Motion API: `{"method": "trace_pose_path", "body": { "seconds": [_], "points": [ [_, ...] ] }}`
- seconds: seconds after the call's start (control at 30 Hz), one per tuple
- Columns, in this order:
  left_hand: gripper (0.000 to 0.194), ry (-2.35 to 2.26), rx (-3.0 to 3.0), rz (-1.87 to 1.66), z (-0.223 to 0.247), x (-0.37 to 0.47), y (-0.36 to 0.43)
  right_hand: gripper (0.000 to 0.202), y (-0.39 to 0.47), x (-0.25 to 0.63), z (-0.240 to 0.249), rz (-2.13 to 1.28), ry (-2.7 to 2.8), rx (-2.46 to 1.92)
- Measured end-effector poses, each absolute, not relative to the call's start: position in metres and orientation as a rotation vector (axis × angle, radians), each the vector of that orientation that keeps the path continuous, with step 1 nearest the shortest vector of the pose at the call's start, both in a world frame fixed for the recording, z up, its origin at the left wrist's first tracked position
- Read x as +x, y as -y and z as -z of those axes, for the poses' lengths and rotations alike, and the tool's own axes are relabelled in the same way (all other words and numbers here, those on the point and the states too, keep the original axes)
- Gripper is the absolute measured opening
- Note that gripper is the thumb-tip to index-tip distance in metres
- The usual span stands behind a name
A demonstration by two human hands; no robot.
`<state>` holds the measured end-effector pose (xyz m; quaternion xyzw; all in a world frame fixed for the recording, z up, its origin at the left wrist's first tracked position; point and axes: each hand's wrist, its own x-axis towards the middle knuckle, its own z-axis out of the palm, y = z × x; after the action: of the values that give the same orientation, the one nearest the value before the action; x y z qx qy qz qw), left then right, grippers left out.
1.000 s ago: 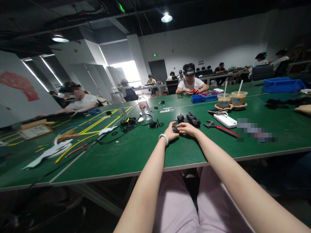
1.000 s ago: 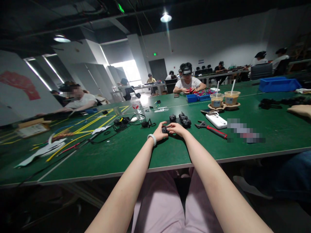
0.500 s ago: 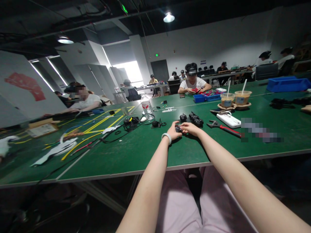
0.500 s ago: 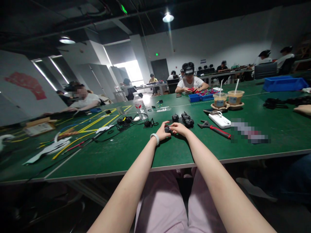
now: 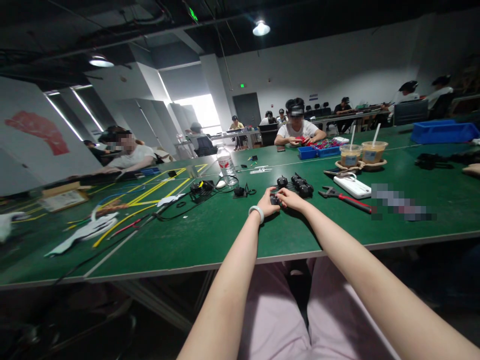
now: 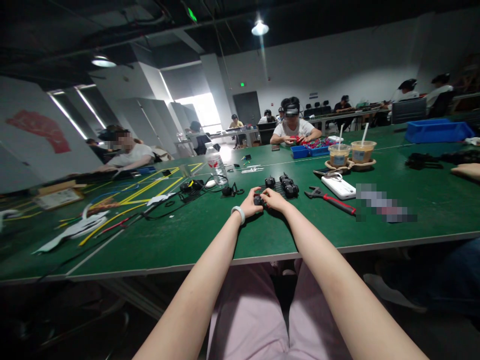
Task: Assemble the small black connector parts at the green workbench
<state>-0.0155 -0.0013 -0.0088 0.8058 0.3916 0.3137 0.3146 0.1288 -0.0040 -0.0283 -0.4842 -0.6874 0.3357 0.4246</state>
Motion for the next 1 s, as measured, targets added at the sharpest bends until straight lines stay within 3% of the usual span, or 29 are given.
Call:
{"method": "trace_pose_path", "body": {
  "seconds": [0.73,1.0],
  "points": [
    [0.079,-0.991,2.064,-0.887,0.013,-0.015,-0.003,0.026,0.001,0.128,0.03,-0.794,1.663,-1.243],
    [0.079,-0.99,2.068,-0.858,0.006,-0.013,0.003,0.029,-0.005,0.129,0.033,-1.012,1.508,-1.131]
  ]
}}
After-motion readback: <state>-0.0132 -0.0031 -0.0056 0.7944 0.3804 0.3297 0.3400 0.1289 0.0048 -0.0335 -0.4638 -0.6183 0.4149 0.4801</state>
